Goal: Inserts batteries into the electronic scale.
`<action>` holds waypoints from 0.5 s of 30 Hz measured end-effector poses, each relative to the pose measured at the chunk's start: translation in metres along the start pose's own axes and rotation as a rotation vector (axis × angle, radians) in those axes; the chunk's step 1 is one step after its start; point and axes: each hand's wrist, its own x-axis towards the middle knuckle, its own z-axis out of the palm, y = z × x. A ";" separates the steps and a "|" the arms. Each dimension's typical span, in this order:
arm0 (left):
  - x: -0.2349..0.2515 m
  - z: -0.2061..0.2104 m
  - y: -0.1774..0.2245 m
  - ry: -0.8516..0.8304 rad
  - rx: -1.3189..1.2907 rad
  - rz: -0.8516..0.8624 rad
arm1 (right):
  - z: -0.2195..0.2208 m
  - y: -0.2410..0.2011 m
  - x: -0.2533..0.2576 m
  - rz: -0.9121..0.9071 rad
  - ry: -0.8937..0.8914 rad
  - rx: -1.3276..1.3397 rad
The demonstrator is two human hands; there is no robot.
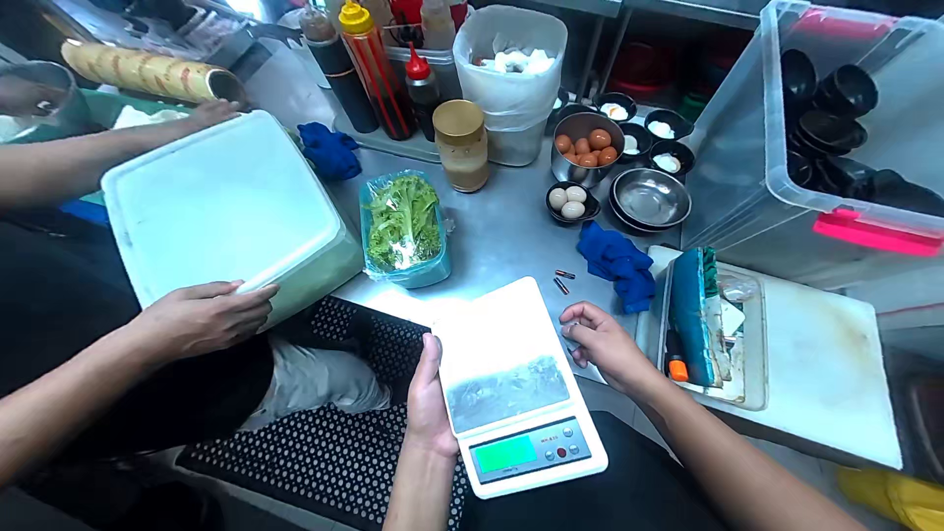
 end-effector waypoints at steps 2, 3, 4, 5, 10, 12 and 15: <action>0.003 0.008 -0.001 -0.030 -0.007 -0.045 | -0.005 -0.001 -0.008 0.003 -0.006 0.073; 0.004 0.010 -0.002 -0.052 -0.017 -0.067 | -0.007 -0.001 -0.011 0.000 -0.025 0.123; 0.005 0.012 -0.003 -0.072 -0.027 -0.082 | -0.011 0.000 -0.016 -0.009 -0.060 0.186; 0.006 0.013 -0.004 -0.086 -0.037 -0.089 | -0.015 0.001 -0.020 -0.027 -0.113 0.258; 0.014 0.008 -0.005 -0.255 -0.097 -0.022 | -0.024 -0.012 -0.046 -0.207 -0.350 0.428; 0.017 0.012 -0.004 -0.360 -0.106 0.021 | -0.022 -0.020 -0.052 -0.288 -0.412 0.482; 0.024 0.008 0.000 -0.516 -0.098 0.022 | -0.014 -0.037 -0.055 -0.358 -0.466 0.560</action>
